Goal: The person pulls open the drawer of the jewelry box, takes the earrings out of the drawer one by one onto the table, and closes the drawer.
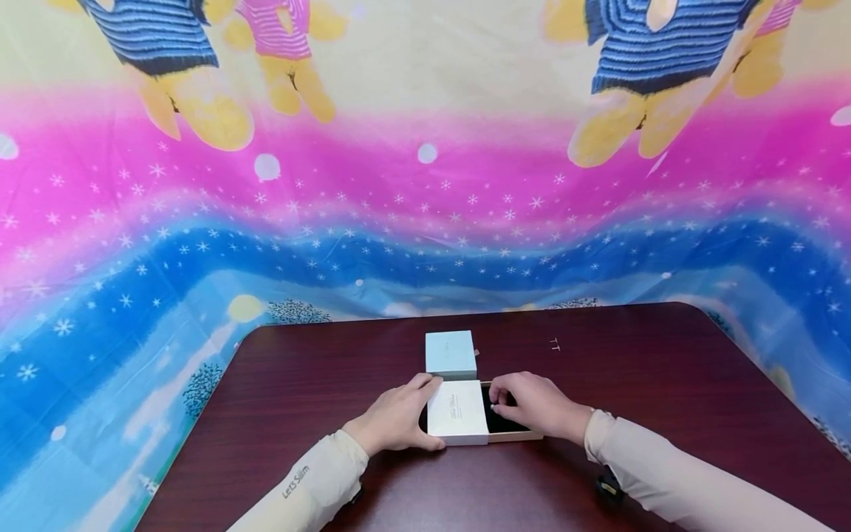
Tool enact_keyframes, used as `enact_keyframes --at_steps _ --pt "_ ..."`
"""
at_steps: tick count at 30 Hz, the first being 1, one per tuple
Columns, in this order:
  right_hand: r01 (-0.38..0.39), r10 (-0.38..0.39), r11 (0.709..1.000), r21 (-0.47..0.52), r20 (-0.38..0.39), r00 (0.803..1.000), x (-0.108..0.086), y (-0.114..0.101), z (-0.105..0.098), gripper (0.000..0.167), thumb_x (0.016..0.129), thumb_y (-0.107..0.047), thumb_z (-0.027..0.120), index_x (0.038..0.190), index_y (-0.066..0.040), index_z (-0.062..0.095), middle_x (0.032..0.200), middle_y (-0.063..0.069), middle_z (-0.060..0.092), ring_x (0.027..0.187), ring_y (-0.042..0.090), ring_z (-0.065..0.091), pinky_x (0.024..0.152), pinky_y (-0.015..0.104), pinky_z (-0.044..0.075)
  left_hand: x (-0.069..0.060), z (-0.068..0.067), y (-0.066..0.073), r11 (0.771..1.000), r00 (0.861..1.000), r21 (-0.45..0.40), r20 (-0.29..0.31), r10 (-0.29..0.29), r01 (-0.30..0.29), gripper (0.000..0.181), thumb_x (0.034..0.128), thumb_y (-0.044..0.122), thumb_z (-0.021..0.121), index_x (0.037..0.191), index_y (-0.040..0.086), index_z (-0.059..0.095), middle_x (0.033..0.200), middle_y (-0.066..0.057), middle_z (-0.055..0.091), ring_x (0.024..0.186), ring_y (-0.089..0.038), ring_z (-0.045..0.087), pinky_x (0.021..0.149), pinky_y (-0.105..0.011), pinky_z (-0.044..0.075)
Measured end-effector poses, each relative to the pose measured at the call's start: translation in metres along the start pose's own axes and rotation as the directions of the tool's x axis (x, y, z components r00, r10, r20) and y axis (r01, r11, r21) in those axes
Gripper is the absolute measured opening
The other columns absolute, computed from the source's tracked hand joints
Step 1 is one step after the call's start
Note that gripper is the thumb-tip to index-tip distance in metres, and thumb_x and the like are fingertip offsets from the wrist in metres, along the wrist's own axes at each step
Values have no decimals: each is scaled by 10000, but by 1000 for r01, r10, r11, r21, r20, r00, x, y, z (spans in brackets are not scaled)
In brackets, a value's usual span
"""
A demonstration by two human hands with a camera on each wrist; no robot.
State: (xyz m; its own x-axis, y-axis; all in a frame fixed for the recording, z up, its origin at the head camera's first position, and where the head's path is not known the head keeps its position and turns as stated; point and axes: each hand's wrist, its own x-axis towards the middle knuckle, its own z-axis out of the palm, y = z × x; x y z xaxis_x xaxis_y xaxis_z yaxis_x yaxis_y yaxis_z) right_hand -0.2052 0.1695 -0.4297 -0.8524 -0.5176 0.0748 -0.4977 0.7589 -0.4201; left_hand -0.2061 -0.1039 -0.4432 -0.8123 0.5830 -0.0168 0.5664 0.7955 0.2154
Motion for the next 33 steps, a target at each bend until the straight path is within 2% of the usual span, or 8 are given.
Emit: enact_keyframes --at_steps 6,22,33 --pt "7 -7 1000 -22 8 1000 2 0 2 57 893 -160 751 894 -184 699 748 -159 594 642 -13 486 594 230 419 -1 0 0 1000 1000 0 -3 1 -1 1047 735 597 823 1552 103 394 1516 -70 478 1229 -225 630 981 -389 541" --pt "18 -20 995 -100 -20 1000 3 -2 7 100 876 -165 764 863 -225 685 730 -177 578 633 -29 487 562 234 411 -1 2 -1 1000 999 5 -27 23 -23 1039 722 592 831 1534 92 418 1489 -77 495 1229 -221 627 966 -381 548" --pt "20 -23 992 -123 -17 1000 5 0 7 122 873 -155 763 843 -237 678 699 -179 566 601 -29 471 550 232 405 0 1 -2 1000 1000 10 -14 4 -4 1057 726 608 821 1552 106 394 1511 -69 478 1240 -217 622 984 -379 541"
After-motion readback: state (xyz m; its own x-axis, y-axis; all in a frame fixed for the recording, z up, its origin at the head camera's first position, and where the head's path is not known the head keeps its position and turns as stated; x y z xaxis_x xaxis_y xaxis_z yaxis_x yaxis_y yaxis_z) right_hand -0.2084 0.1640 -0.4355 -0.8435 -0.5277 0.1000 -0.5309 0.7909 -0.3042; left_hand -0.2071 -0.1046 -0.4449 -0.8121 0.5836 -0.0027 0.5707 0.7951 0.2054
